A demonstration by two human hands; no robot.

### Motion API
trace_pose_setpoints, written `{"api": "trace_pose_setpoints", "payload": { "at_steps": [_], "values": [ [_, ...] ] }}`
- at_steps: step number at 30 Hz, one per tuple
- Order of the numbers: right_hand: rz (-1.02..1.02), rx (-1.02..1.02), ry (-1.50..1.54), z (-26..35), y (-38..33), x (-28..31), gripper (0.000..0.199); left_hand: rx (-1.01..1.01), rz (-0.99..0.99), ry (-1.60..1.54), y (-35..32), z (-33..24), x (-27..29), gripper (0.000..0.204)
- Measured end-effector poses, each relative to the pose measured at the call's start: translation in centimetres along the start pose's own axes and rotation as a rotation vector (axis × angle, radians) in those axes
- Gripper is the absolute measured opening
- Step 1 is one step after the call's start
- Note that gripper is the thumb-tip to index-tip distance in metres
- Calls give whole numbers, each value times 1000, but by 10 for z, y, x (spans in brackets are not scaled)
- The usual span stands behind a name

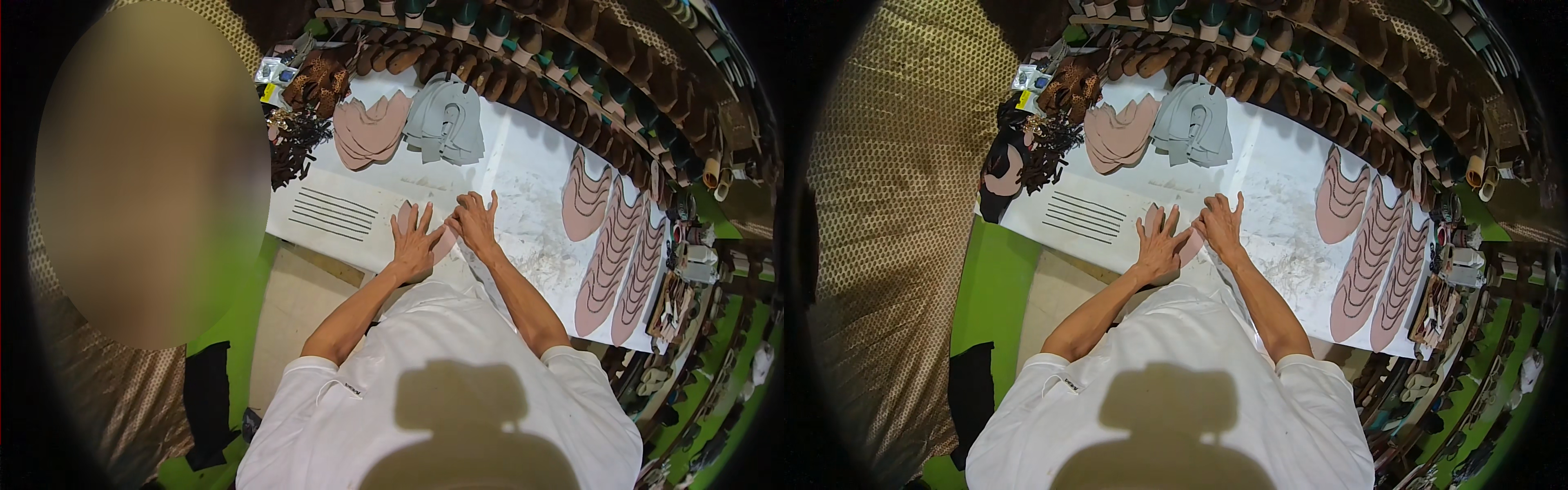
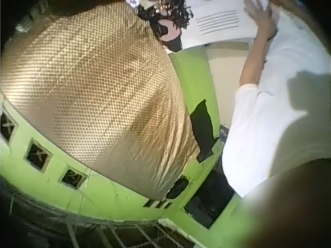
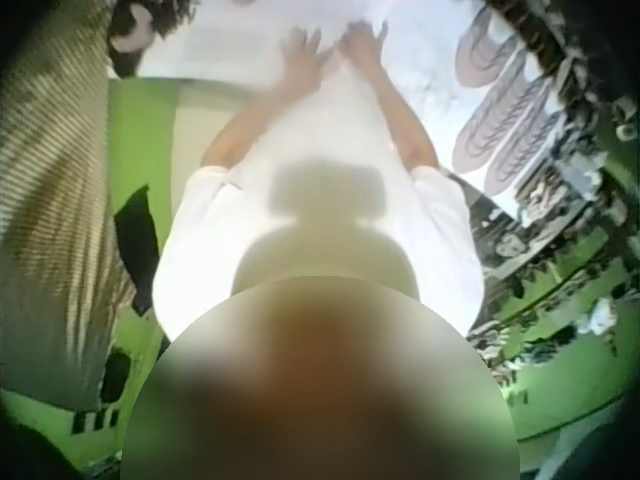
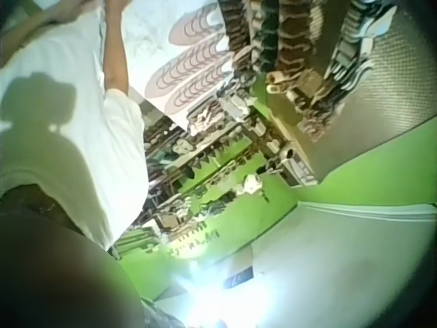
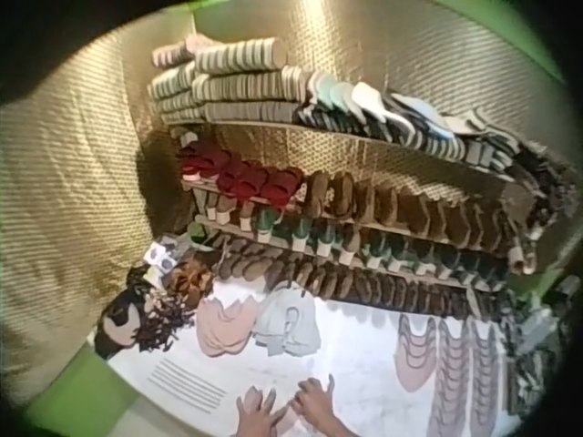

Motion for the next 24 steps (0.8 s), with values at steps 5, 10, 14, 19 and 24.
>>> {"api": "trace_pose_setpoints", "payload": {
  "at_steps": [5, 10, 14, 19, 24],
  "values": [
    [15, -59, 55, -8, -10, 2, 20, 3, -6, -5, 0, -1, -1, 71],
    [-85, -36, 86, -12, -14, 0, 19, -15, -30, -30, 0, -1, 1, 68],
    [-62, -38, 72, -12, -12, -4, 19, -12, -22, -33, 2, 0, 0, 68],
    [-43, -45, 55, -16, -11, -7, 20, -13, -7, -9, 5, -2, 0, 76],
    [-26, -33, 43, -14, -8, -6, 20, -25, -46, 41, 12, 3, -5, 87]
  ]
}}
Point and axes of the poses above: each hand's wrist, its own y-axis towards the middle knuckle, its own x-axis out of the back of the hand, z = x × y, the point moved 7 cm from there along y, towards the middle knuckle, and after that the axes turned 12 degrees about x, right-handed, at the moved point
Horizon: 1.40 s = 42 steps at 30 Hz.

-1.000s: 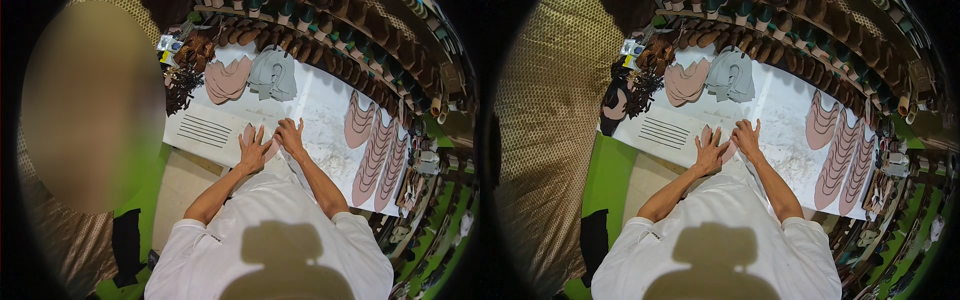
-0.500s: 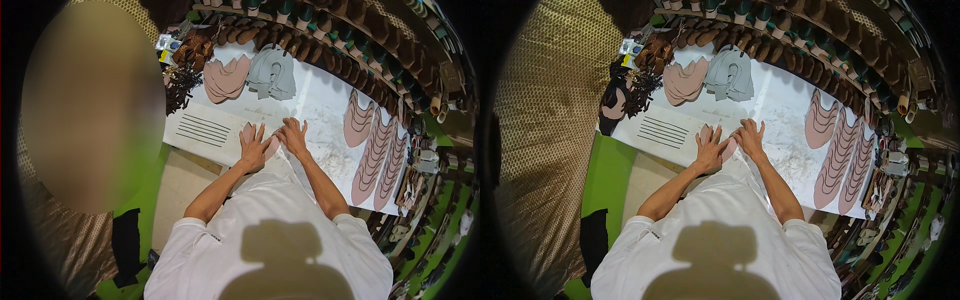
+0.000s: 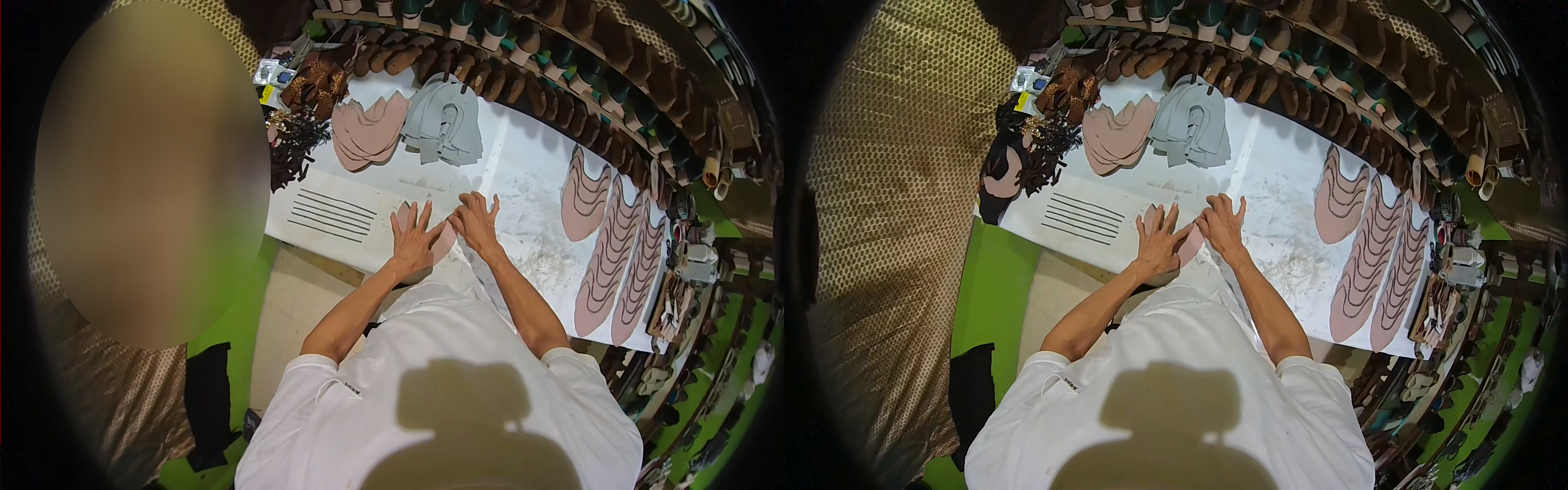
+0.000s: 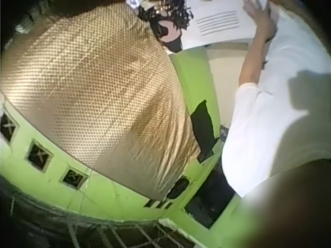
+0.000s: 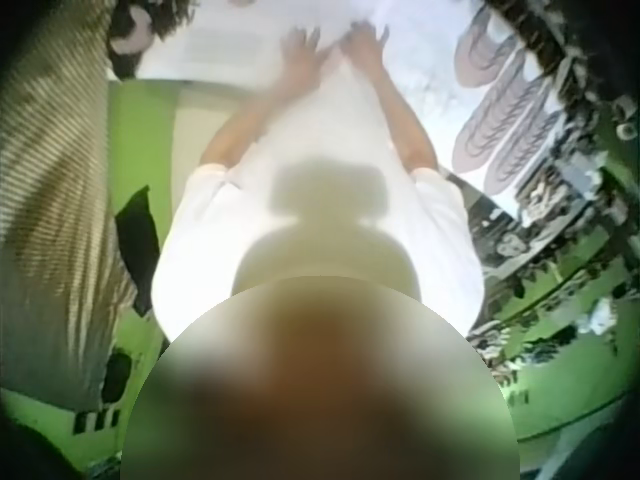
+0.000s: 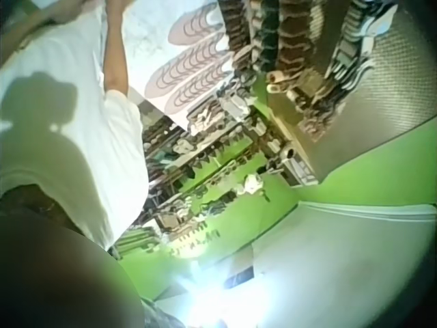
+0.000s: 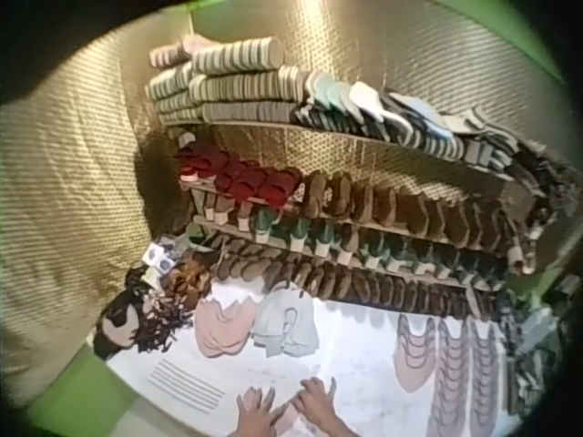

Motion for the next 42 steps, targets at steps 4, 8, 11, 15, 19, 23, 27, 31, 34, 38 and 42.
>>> {"api": "trace_pose_setpoints", "payload": {
  "at_steps": [4, 8, 11, 15, 19, 23, 27, 31, 34, 38, 42],
  "values": [
    [-1, -9, -4, 1, 2, 0, 20, 3, 6, -12, 3, -1, -4, 87],
    [-82, 16, -46, -1, 0, 3, 19, 36, 4, -54, 9, -7, 4, 80],
    [-73, 8, -38, 1, 2, 4, 19, -4, -10, 19, 10, -7, 3, 73],
    [8, -6, -43, 5, 5, 13, 21, -46, -86, 24, 9, -4, 0, 66],
    [-7, -76, 6, -7, -3, 14, 22, -21, -33, 20, 11, -5, -1, 63],
    [-36, -108, 43, -15, -4, 12, 21, -25, -47, -4, 12, -5, -2, 61],
    [-4, -107, 52, -14, 1, 11, 21, -22, -80, -65, 12, -3, -4, 58],
    [-17, -130, 47, -17, 1, 9, 20, -27, -127, -94, 13, -5, 0, 59],
    [-18, -137, 51, -18, 1, 8, 20, -40, -81, -55, 14, -7, -1, 59],
    [-21, -131, 50, -18, 1, 7, 20, -24, -67, -35, 15, -6, -3, 58],
    [-14, -153, 33, -17, 2, 7, 21, -7, -45, -40, 17, -5, -5, 58]
  ]
}}
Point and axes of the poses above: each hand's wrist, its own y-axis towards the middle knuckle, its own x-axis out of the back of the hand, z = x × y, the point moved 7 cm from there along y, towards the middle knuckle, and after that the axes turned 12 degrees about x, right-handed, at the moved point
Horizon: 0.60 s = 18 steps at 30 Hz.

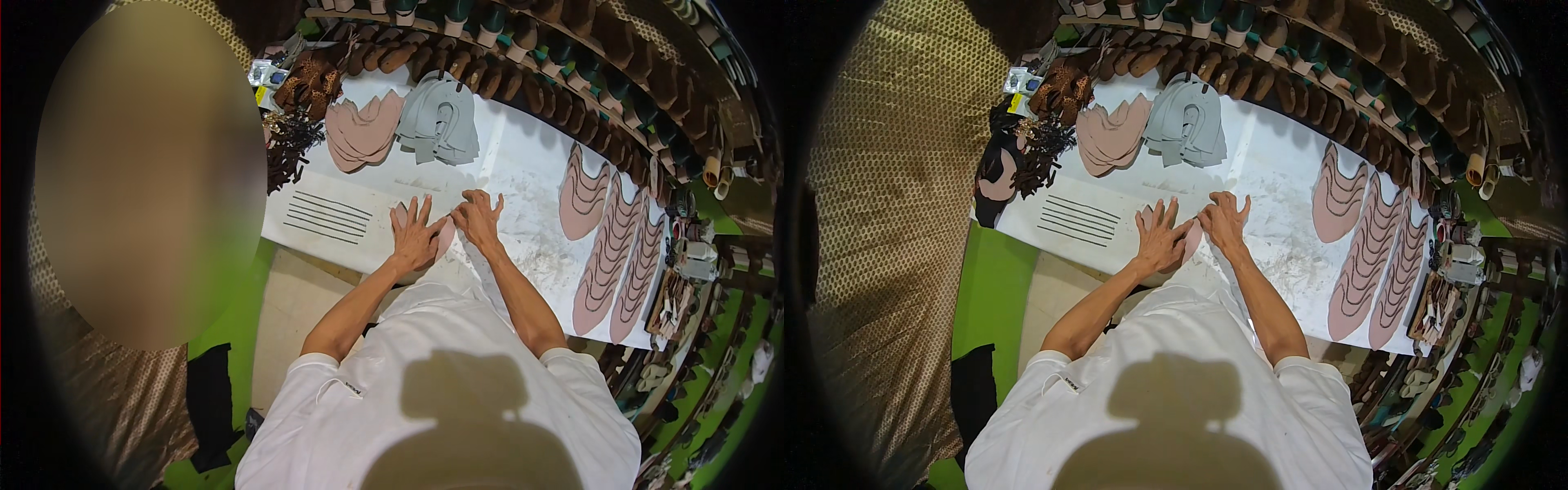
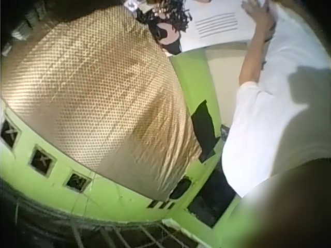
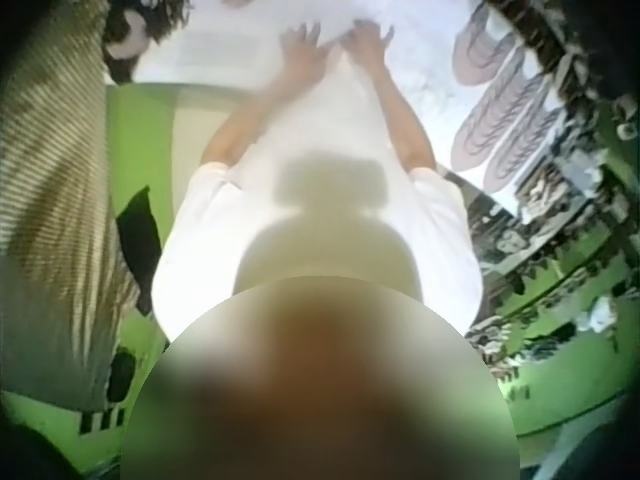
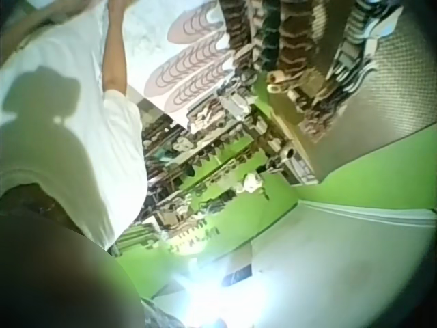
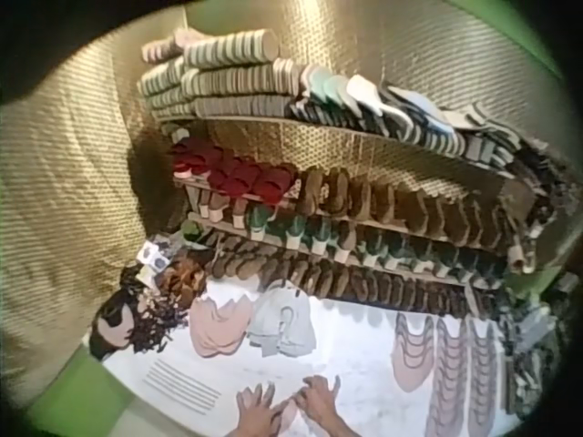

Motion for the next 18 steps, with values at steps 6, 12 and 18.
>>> {"api": "trace_pose_setpoints", "payload": {
  "at_steps": [6, 12, 18],
  "values": [
    [-17, -23, -39, 1, 3, -2, 20, 9, -36, -19, -3, -1, -1, 56],
    [-91, -49, -119, 4, 1, 1, 20, 21, -54, -45, -5, -7, 1, 59],
    [-32, -256, -16, -8, 2, 8, 23, 49, -40, -68, -6, -4, -4, 60]
  ]
}}
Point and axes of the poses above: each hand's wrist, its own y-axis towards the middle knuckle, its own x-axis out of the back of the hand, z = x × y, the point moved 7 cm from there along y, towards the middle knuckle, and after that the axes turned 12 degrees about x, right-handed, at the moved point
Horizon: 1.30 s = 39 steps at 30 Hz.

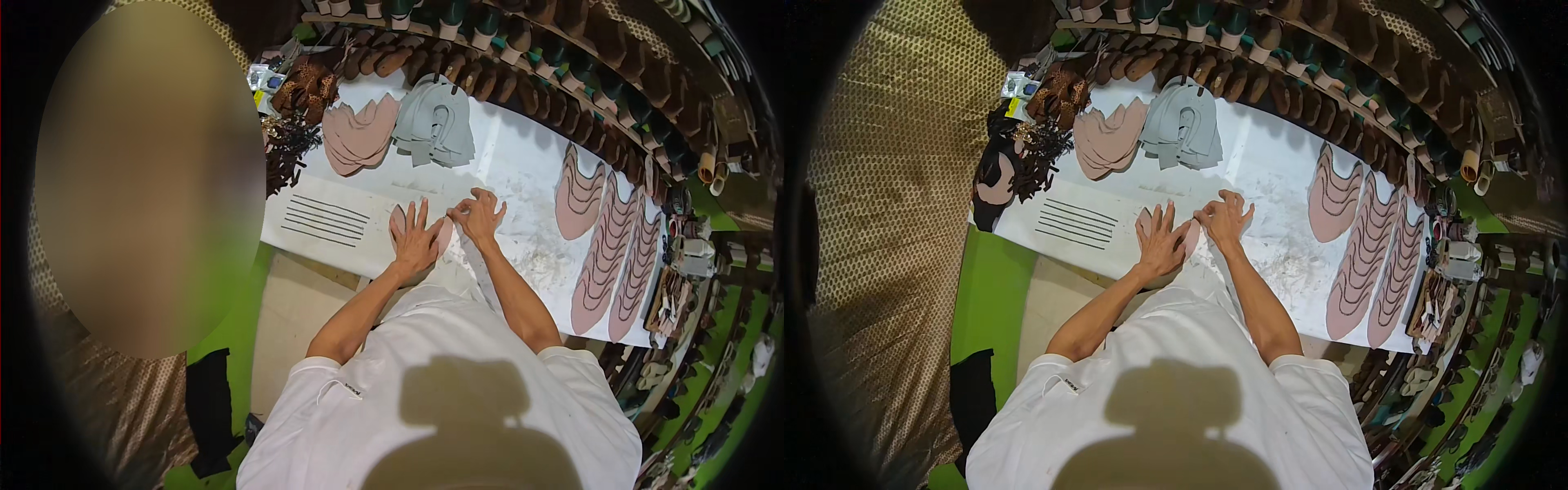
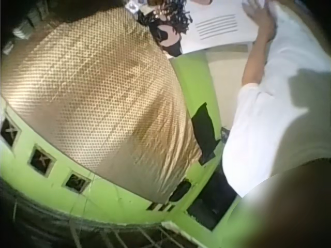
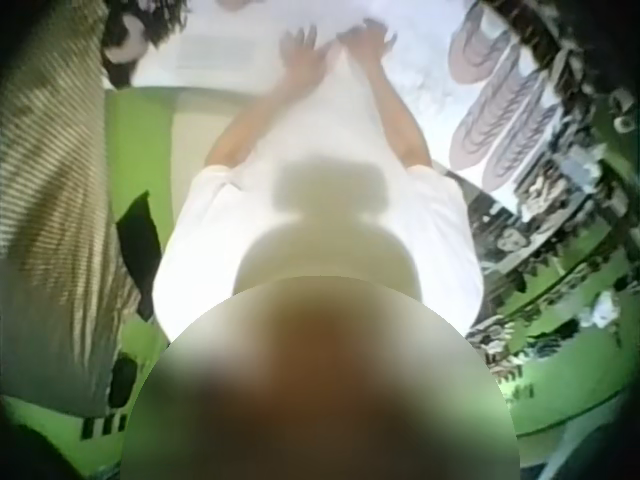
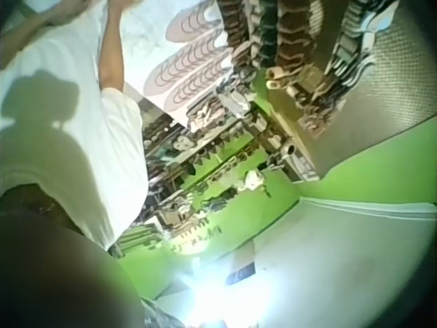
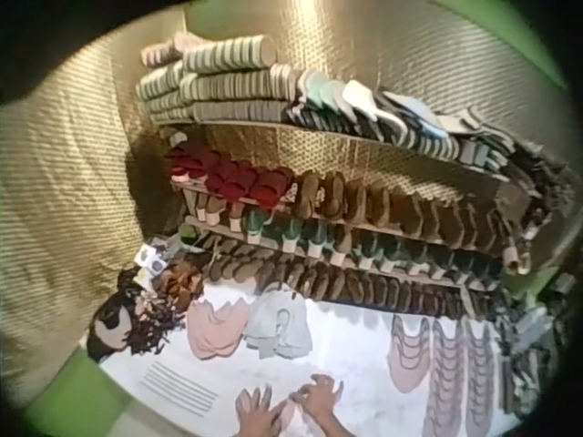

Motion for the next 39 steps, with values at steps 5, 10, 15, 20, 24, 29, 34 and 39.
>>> {"api": "trace_pose_setpoints", "payload": {
  "at_steps": [5, 10, 15, 20, 24, 29, 34, 39],
  "values": [
    [-220, 200, 134, -11, -16, 13, 24, 19, 40, -65, 2, 2, -2, 59],
    [-45, 479, -53, 32, -35, 3, 24, 20, 20, -85, 0, 7, -5, 61],
    [2, 458, -74, 34, -41, -3, 29, 58, -24, -144, -5, 14, 6, 58],
    [-33, 500, -44, 48, -52, 8, 31, 87, -166, -124, -31, 47, 25, 47],
    [172, 651, -43, 58, -66, -20, 37, 88, -133, -63, -49, 62, 24, 43],
    [108, 650, -92, 66, -71, -24, 35, 160, -140, -90, -55, 76, 20, 44],
    [135, 737, -39, 82, -75, -29, 31, 142, -118, -46, -52, 77, 20, 47],
    [166, 688, -64, 91, -71, -30, 28, 111, -70, 51, -47, 77, 17, 49]
  ]
}}
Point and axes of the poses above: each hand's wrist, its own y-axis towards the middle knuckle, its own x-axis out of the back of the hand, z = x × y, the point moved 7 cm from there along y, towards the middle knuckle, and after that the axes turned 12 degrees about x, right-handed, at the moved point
